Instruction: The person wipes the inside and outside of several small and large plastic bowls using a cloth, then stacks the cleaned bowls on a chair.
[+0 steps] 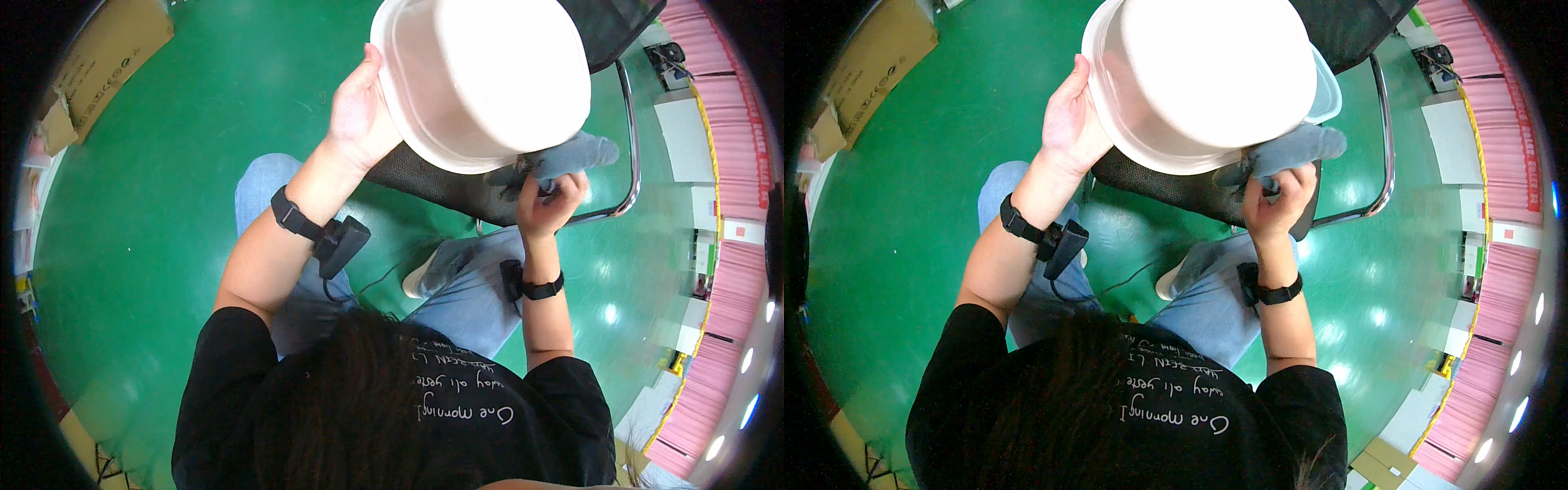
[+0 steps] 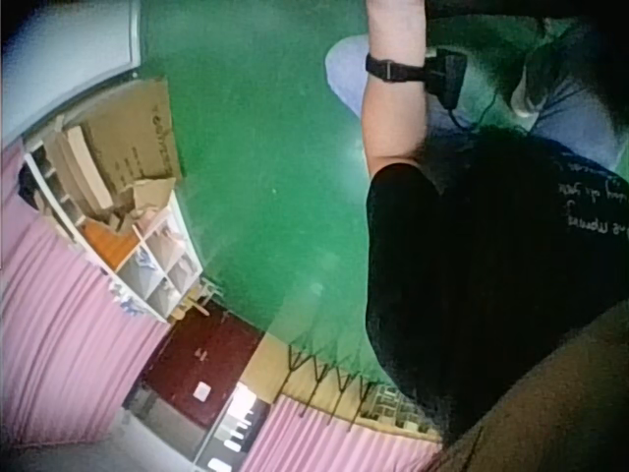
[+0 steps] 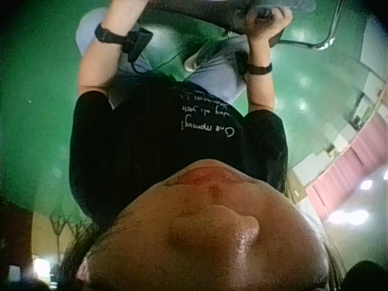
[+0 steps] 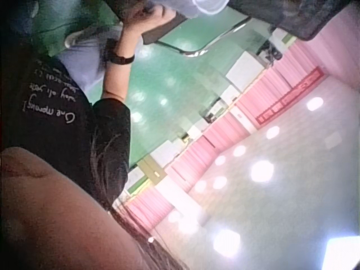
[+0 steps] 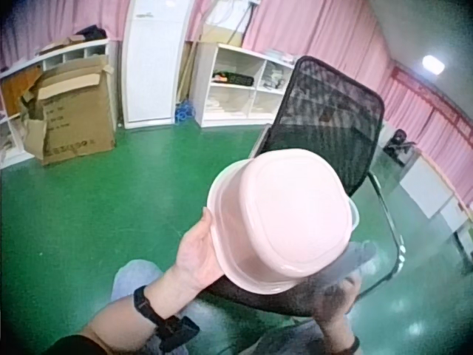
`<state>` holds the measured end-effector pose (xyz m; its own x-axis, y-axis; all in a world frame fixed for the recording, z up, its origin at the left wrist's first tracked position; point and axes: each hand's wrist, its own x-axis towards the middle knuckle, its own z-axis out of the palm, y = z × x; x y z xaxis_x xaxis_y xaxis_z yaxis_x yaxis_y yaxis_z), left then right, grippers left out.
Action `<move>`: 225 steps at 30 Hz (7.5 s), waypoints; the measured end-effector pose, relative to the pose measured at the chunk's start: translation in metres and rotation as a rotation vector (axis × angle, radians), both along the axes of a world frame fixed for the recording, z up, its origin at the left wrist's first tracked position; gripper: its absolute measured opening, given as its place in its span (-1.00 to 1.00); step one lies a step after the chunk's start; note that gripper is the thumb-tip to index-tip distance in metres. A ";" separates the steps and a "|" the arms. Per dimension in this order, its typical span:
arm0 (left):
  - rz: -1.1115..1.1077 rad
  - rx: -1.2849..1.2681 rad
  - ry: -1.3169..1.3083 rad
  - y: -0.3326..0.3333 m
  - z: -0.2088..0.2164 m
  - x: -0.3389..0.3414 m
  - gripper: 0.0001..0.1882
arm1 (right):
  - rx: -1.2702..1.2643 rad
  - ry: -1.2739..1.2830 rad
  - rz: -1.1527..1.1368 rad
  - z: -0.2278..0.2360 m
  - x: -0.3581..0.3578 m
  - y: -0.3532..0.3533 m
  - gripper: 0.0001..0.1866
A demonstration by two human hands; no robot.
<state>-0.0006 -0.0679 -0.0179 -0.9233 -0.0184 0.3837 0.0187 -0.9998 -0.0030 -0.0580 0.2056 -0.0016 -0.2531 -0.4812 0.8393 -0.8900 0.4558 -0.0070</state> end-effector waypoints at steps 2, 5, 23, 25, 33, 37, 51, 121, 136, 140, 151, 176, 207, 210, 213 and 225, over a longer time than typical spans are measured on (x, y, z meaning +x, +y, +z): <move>-0.030 0.011 -0.010 0.001 0.001 -0.001 -0.47 | -0.104 -0.100 0.014 -0.014 -0.007 0.007 -0.58; -0.026 -0.046 -0.016 0.001 0.001 0.000 -0.47 | -0.293 -0.240 0.121 -0.017 -0.008 0.007 -0.49; -0.163 -0.209 -0.049 0.005 -0.002 0.001 -0.46 | -0.725 -0.655 -0.004 0.010 -0.007 0.030 -0.65; -0.098 -0.310 -0.139 0.008 0.004 0.004 -0.46 | -0.746 -0.682 0.026 0.008 -0.010 0.034 -0.65; 0.044 -0.612 -0.291 0.018 0.018 0.012 -0.49 | -0.768 -0.802 0.037 0.011 -0.022 0.044 -0.66; 0.009 -0.606 -0.251 0.018 0.011 0.010 -0.49 | -0.796 -0.760 0.069 0.014 -0.021 0.038 -0.63; -0.029 -0.660 -0.352 0.027 0.004 0.008 -0.49 | -0.789 -0.673 -0.024 0.025 -0.020 0.037 -0.65; 0.376 -1.032 -0.549 0.043 -0.002 0.001 -0.54 | -0.087 -0.842 -0.171 0.004 0.021 0.020 -0.68; 0.446 -1.110 -0.413 0.040 0.002 0.003 -0.39 | 0.015 -0.650 -0.099 0.019 0.036 -0.003 -0.66; 0.439 -1.086 -0.417 0.040 0.004 0.004 -0.40 | 0.054 -0.634 -0.061 0.019 0.039 -0.003 -0.62; 0.481 -1.044 -0.466 0.036 0.000 0.002 -0.48 | 0.192 -0.722 0.035 0.023 0.048 -0.001 -0.57; 0.979 -2.184 0.720 0.058 -0.009 0.012 -0.65 | -0.691 -1.213 -0.075 0.007 0.006 0.062 -0.71; 0.954 -1.973 0.103 0.053 -0.005 0.007 -0.16 | 0.564 -0.956 -0.022 -0.012 0.007 0.012 -0.21; 0.935 -1.947 0.247 0.065 -0.001 0.011 -0.16 | 0.453 -0.962 -0.106 -0.022 0.004 0.010 -0.13; 0.872 -1.866 0.250 0.070 -0.004 0.013 -0.15 | 0.447 -0.907 -0.122 -0.036 0.003 0.005 -0.05; 0.874 -1.807 0.328 0.073 -0.002 0.017 -0.19 | 0.209 -0.955 -0.079 -0.043 -0.001 -0.007 -0.24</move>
